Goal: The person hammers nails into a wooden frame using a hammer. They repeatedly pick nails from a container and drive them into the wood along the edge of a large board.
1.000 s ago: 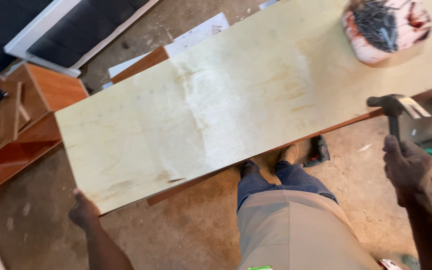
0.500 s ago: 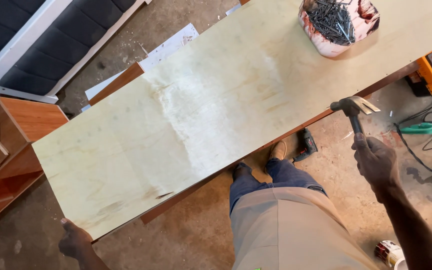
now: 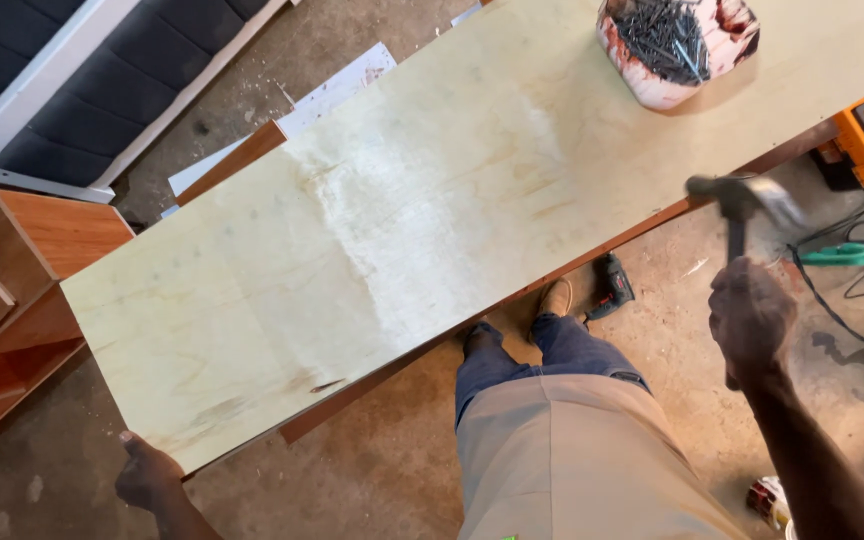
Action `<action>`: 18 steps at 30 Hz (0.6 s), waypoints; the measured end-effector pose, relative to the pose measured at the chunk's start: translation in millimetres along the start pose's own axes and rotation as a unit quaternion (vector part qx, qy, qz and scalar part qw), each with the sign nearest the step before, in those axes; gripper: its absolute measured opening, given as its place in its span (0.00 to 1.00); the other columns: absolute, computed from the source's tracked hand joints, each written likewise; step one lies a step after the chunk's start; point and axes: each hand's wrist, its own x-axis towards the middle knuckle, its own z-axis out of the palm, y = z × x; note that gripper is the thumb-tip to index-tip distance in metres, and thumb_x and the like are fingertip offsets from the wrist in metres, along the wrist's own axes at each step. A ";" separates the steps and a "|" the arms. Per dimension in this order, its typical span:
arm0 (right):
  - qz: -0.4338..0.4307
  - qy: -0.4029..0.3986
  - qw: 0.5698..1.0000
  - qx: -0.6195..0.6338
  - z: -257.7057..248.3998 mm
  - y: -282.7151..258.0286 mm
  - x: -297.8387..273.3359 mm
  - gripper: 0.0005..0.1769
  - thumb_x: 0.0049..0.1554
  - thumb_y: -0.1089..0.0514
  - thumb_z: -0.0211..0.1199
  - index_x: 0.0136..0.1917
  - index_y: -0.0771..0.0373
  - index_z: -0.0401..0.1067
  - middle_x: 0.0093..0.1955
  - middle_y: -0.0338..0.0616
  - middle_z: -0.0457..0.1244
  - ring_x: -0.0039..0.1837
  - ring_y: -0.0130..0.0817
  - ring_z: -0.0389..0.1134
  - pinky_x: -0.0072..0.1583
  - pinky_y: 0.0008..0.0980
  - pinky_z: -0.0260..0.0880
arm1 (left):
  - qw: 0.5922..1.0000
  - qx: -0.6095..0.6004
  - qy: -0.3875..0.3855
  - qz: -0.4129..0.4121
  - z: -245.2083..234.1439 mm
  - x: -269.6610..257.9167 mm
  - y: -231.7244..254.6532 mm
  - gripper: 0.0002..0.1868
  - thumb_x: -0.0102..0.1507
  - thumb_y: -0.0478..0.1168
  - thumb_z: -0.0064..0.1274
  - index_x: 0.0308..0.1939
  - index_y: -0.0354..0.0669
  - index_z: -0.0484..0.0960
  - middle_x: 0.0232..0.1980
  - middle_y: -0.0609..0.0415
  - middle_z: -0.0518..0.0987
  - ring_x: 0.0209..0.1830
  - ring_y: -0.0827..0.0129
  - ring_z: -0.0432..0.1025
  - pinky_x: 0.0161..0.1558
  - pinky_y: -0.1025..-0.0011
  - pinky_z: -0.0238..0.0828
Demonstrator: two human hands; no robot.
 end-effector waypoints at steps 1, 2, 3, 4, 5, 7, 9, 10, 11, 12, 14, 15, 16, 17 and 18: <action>-0.051 0.012 0.994 0.101 1.6 7.0 -2.8 0.27 0.73 0.35 0.49 0.42 0.57 0.62 0.26 0.30 0.48 0.26 0.18 0.47 0.26 0.21 0.43 | 1.000 -0.010 0.005 -0.008 0.5 0.7 -0.1 0.55 0.80 0.77 0.36 0.47 0.16 0.84 0.47 0.12 0.78 0.50 0.22 0.74 0.49 0.39 0.69; -0.046 0.012 0.994 0.100 2.6 21.1 -5.2 0.27 0.73 0.35 0.49 0.42 0.57 0.62 0.26 0.30 0.48 0.26 0.18 0.47 0.26 0.21 0.43 | 1.000 -0.005 0.004 -0.007 -0.3 0.4 -6.0 0.55 0.80 0.77 0.36 0.47 0.16 0.84 0.47 0.12 0.78 0.50 0.22 0.74 0.49 0.39 0.69; -0.098 0.036 0.992 0.064 4.7 34.2 -4.7 0.25 0.74 0.37 0.48 0.43 0.56 0.61 0.28 0.32 0.51 0.26 0.20 0.50 0.26 0.22 0.48 | 1.000 0.000 0.005 -0.003 2.2 1.3 -6.1 0.56 0.80 0.78 0.33 0.46 0.18 0.85 0.45 0.13 0.79 0.47 0.22 0.74 0.47 0.38 0.69; -0.150 0.059 0.987 0.028 6.8 46.6 -4.8 0.24 0.76 0.39 0.46 0.43 0.55 0.60 0.30 0.34 0.55 0.27 0.22 0.52 0.26 0.24 0.53 | 1.000 0.005 0.006 0.002 3.9 2.6 -6.4 0.58 0.79 0.79 0.30 0.45 0.19 0.86 0.43 0.14 0.80 0.45 0.22 0.75 0.45 0.38 0.70; -0.155 0.059 0.986 0.028 11.4 23.0 -2.3 0.24 0.76 0.39 0.46 0.43 0.55 0.60 0.30 0.34 0.55 0.27 0.22 0.52 0.26 0.24 0.53 | 1.000 0.000 0.006 0.000 4.2 3.9 -3.3 0.58 0.79 0.79 0.30 0.45 0.19 0.86 0.43 0.14 0.80 0.45 0.22 0.75 0.45 0.38 0.70; 0.130 -0.004 0.975 -0.180 19.6 -23.5 -2.3 0.35 0.75 0.36 0.44 0.34 0.61 0.60 0.30 0.42 0.57 0.30 0.32 0.55 0.30 0.35 0.54 | 0.999 0.029 -0.010 0.010 -0.2 4.7 -5.2 0.58 0.82 0.76 0.28 0.45 0.15 0.85 0.43 0.11 0.79 0.48 0.21 0.74 0.51 0.43 0.68; 0.078 -0.013 0.994 -0.076 8.1 2.4 7.3 0.31 0.74 0.35 0.48 0.36 0.57 0.63 0.27 0.36 0.55 0.26 0.25 0.52 0.25 0.28 0.50 | 0.997 0.056 -0.014 0.044 4.6 5.9 -13.9 0.58 0.83 0.76 0.22 0.45 0.19 0.87 0.41 0.13 0.80 0.45 0.21 0.75 0.48 0.43 0.69; 0.027 -0.019 0.999 0.031 3.5 16.6 10.7 0.28 0.73 0.35 0.52 0.38 0.53 0.66 0.24 0.30 0.53 0.22 0.18 0.49 0.21 0.22 0.46 | 0.993 0.083 -0.017 0.083 6.2 9.9 -14.9 0.59 0.84 0.75 0.16 0.45 0.23 0.88 0.38 0.16 0.82 0.41 0.22 0.76 0.45 0.43 0.70; 0.028 -0.017 0.999 0.033 9.0 12.8 4.9 0.28 0.73 0.35 0.52 0.38 0.53 0.66 0.24 0.30 0.53 0.22 0.18 0.49 0.21 0.22 0.46 | 0.993 0.083 -0.017 0.085 12.1 13.5 -12.4 0.59 0.84 0.75 0.16 0.45 0.23 0.88 0.38 0.16 0.82 0.41 0.22 0.76 0.45 0.43 0.70; -0.005 0.027 0.996 0.088 14.8 9.1 -0.9 0.28 0.70 0.30 0.50 0.40 0.51 0.63 0.25 0.28 0.51 0.23 0.17 0.47 0.23 0.21 0.45 | 0.996 0.069 0.004 0.058 18.0 17.4 -10.0 0.61 0.83 0.78 0.20 0.42 0.22 0.89 0.37 0.17 0.82 0.38 0.26 0.77 0.41 0.43 0.70; -0.034 0.062 0.988 0.139 20.7 17.2 -8.9 0.29 0.67 0.25 0.48 0.41 0.50 0.61 0.25 0.26 0.49 0.24 0.16 0.46 0.25 0.20 0.44 | 0.997 0.063 0.025 0.024 16.9 13.6 -23.6 0.62 0.82 0.81 0.24 0.40 0.22 0.89 0.36 0.18 0.82 0.36 0.30 0.78 0.37 0.43 0.70; -0.052 0.088 0.994 0.044 23.5 28.8 -9.6 0.27 0.72 0.33 0.46 0.43 0.54 0.61 0.27 0.31 0.52 0.25 0.21 0.50 0.26 0.24 0.47 | 0.999 0.041 0.015 0.012 16.9 14.5 -20.9 0.62 0.81 0.82 0.26 0.41 0.20 0.88 0.39 0.17 0.81 0.41 0.28 0.77 0.41 0.44 0.71; -0.069 0.112 0.990 -0.053 26.2 39.8 -10.8 0.25 0.78 0.41 0.45 0.45 0.59 0.62 0.28 0.37 0.55 0.26 0.26 0.54 0.28 0.27 0.50 | 1.000 0.019 0.004 -0.001 16.2 15.5 -18.5 0.61 0.80 0.82 0.28 0.41 0.19 0.86 0.42 0.16 0.81 0.46 0.26 0.76 0.46 0.44 0.71; -0.077 0.113 0.989 -0.051 21.5 28.6 0.0 0.25 0.78 0.41 0.45 0.45 0.59 0.62 0.28 0.37 0.55 0.26 0.26 0.54 0.28 0.27 0.50 | 1.000 0.012 0.003 -0.004 16.8 16.0 -14.3 0.61 0.80 0.82 0.28 0.41 0.19 0.86 0.42 0.16 0.81 0.46 0.26 0.76 0.46 0.44 0.71; 0.009 0.030 0.979 -0.203 16.9 16.7 10.0 0.32 0.77 0.36 0.39 0.42 0.60 0.64 0.31 0.41 0.58 0.32 0.31 0.57 0.33 0.32 0.54 | 1.000 0.003 0.010 -0.007 16.9 16.7 -10.5 0.59 0.80 0.81 0.33 0.44 0.19 0.86 0.43 0.15 0.80 0.45 0.25 0.76 0.46 0.42 0.72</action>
